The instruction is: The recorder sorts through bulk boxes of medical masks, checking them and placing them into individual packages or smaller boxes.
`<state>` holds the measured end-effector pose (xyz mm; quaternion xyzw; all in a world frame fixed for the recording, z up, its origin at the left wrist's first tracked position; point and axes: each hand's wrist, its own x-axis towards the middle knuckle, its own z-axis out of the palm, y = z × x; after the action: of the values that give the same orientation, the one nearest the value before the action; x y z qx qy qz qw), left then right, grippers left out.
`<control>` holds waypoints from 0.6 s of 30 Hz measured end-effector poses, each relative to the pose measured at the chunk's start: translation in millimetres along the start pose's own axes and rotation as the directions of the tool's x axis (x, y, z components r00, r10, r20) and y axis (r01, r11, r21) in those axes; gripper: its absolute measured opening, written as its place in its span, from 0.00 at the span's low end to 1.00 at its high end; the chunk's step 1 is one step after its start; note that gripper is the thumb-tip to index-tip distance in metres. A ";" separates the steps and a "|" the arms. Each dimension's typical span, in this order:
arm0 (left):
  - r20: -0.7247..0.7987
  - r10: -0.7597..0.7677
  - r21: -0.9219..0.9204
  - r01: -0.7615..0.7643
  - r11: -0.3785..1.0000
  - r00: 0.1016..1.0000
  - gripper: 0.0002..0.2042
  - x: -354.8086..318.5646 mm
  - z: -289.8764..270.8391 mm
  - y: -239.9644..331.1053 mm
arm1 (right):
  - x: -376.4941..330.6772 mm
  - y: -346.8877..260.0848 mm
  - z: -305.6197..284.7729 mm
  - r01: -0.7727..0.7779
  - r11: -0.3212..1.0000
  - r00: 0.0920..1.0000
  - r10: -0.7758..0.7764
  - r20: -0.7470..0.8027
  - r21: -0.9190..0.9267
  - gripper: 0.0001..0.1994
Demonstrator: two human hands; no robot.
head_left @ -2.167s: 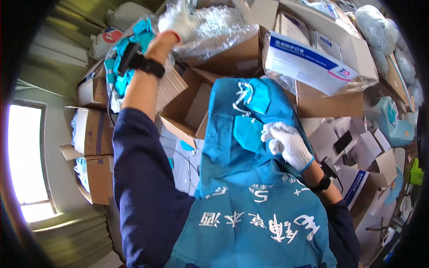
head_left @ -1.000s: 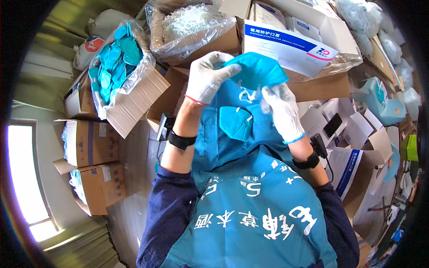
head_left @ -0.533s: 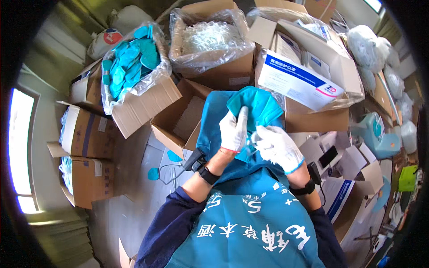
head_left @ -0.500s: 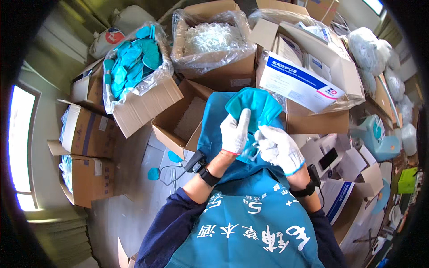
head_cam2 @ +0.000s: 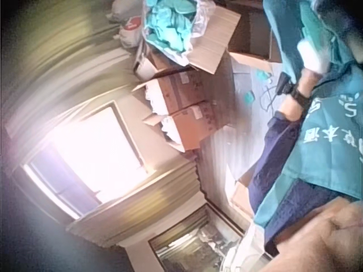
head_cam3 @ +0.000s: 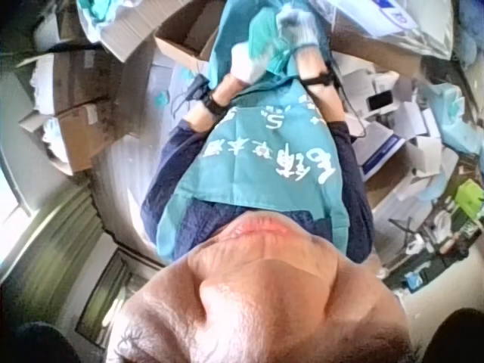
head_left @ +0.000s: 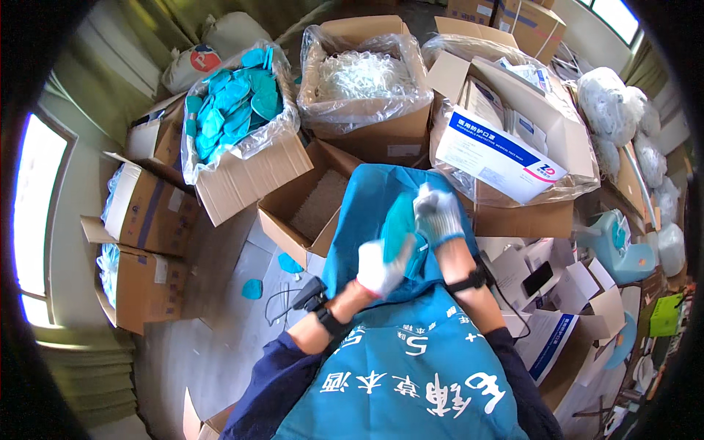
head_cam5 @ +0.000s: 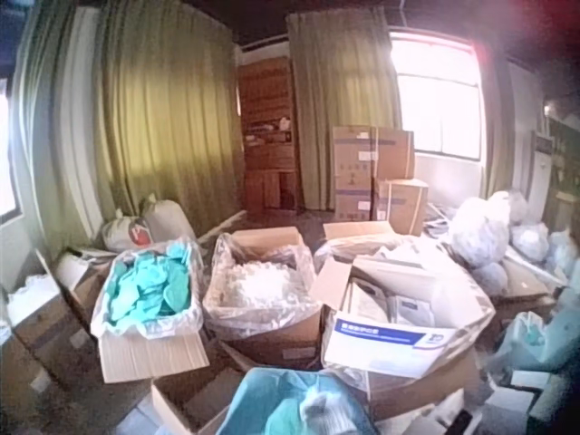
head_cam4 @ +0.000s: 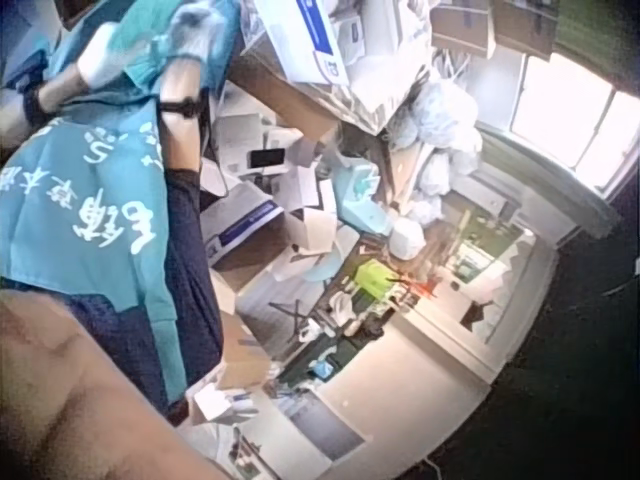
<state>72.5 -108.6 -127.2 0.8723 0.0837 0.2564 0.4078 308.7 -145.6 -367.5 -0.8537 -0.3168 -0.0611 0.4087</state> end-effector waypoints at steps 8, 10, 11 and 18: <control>0.456 -0.270 -0.842 0.509 0.178 0.848 0.18 -13.3 -60.3 30.1 | 4.6 -235.8 -159.5 0.170 0.672 0.884 -0.427 0.189 0.721 0.09; 0.533 -0.207 -0.846 0.513 -0.142 0.821 0.25 -12.8 -60.4 19.1 | -15.6 -259.4 -173.6 0.391 0.656 0.778 -0.610 0.149 0.646 0.12; 0.581 -0.136 -0.805 0.542 -0.244 0.802 0.24 -10.9 -58.0 14.0 | -28.7 -255.5 -174.4 0.391 0.658 0.780 -0.608 0.149 0.644 0.12; 0.732 0.114 -0.584 0.705 -0.403 0.671 0.25 -16.8 -44.5 -10.6 | -31.0 -226.2 -150.2 -0.735 0.106 0.640 -0.220 0.736 0.670 0.15</control>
<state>35.9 -77.8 -117.8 0.1418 0.0021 -0.1673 0.9757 173.7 -166.2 -130.9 -0.3742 -0.2245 0.5640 0.7011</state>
